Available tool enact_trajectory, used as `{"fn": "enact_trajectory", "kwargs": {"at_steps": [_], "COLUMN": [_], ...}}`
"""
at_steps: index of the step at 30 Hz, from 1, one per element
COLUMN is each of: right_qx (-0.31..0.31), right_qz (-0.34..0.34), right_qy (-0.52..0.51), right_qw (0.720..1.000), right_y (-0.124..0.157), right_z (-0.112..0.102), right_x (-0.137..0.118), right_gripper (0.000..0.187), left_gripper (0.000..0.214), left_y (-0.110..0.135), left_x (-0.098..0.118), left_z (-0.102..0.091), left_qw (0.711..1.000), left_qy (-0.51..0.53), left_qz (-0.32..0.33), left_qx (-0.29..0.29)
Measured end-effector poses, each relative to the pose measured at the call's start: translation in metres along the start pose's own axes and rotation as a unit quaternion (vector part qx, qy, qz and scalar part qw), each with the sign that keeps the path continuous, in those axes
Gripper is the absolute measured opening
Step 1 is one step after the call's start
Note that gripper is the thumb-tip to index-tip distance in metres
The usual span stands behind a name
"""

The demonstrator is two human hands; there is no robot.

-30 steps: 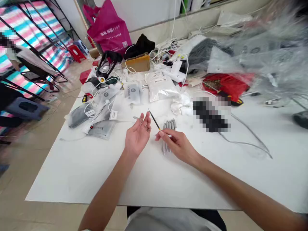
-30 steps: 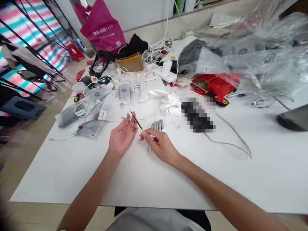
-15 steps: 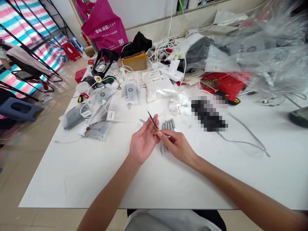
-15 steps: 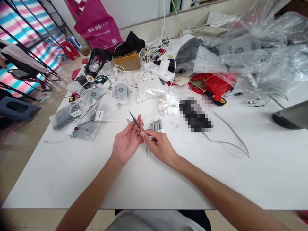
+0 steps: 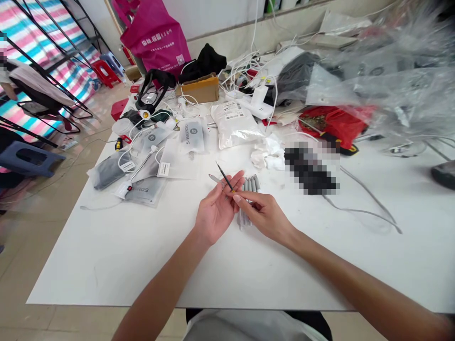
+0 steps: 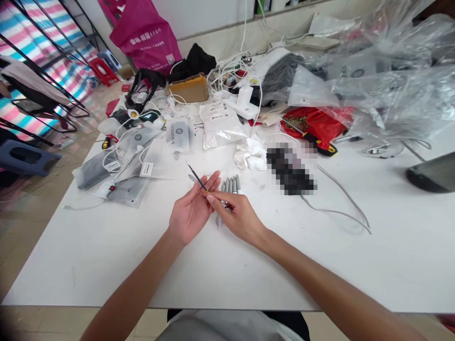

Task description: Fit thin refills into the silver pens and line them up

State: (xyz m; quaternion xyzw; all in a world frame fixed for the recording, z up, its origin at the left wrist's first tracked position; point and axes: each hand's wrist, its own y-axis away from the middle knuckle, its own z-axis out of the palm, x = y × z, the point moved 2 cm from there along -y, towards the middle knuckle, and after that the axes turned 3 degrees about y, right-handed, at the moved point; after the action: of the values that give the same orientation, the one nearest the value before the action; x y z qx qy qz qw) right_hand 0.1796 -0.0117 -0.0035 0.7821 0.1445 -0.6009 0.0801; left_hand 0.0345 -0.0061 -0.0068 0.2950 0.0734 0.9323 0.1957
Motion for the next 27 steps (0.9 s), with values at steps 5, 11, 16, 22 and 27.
{"fn": "enact_trajectory", "kwargs": {"at_steps": [5, 11, 16, 22, 27], "right_qx": [-0.011, -0.009, 0.002, 0.011, 0.025], "right_qz": [-0.008, -0.030, -0.053, -0.051, -0.036], "right_qy": [0.041, 0.061, 0.078, 0.080, 0.012], "right_qw": [0.999, 0.998, 0.996, 0.995, 0.999], "right_y": [0.0001, -0.0004, -0.0014, -0.0014, -0.0002], "right_z": [-0.0009, -0.0023, -0.0036, -0.0053, -0.0096], "right_x": [-0.0020, -0.0017, -0.0011, 0.0000, 0.0022], "right_gripper": [0.042, 0.041, 0.044, 0.045, 0.043], "left_gripper": [0.021, 0.021, 0.021, 0.018, 0.020], "left_y": [0.0037, 0.0054, 0.0050, 0.0025, 0.0004], "left_x": [-0.0020, -0.0040, -0.0061, -0.0058, -0.0082], "left_z": [0.0033, 0.0055, 0.0024, 0.0019, 0.0014], "left_qw": [1.000, 1.000, 0.999, 0.999, 0.999], "left_qy": [-0.017, -0.016, -0.014, 0.004, -0.022], "left_qz": [0.002, -0.013, -0.032, -0.041, -0.023], "left_qx": [-0.016, -0.024, -0.001, 0.003, 0.016]}}
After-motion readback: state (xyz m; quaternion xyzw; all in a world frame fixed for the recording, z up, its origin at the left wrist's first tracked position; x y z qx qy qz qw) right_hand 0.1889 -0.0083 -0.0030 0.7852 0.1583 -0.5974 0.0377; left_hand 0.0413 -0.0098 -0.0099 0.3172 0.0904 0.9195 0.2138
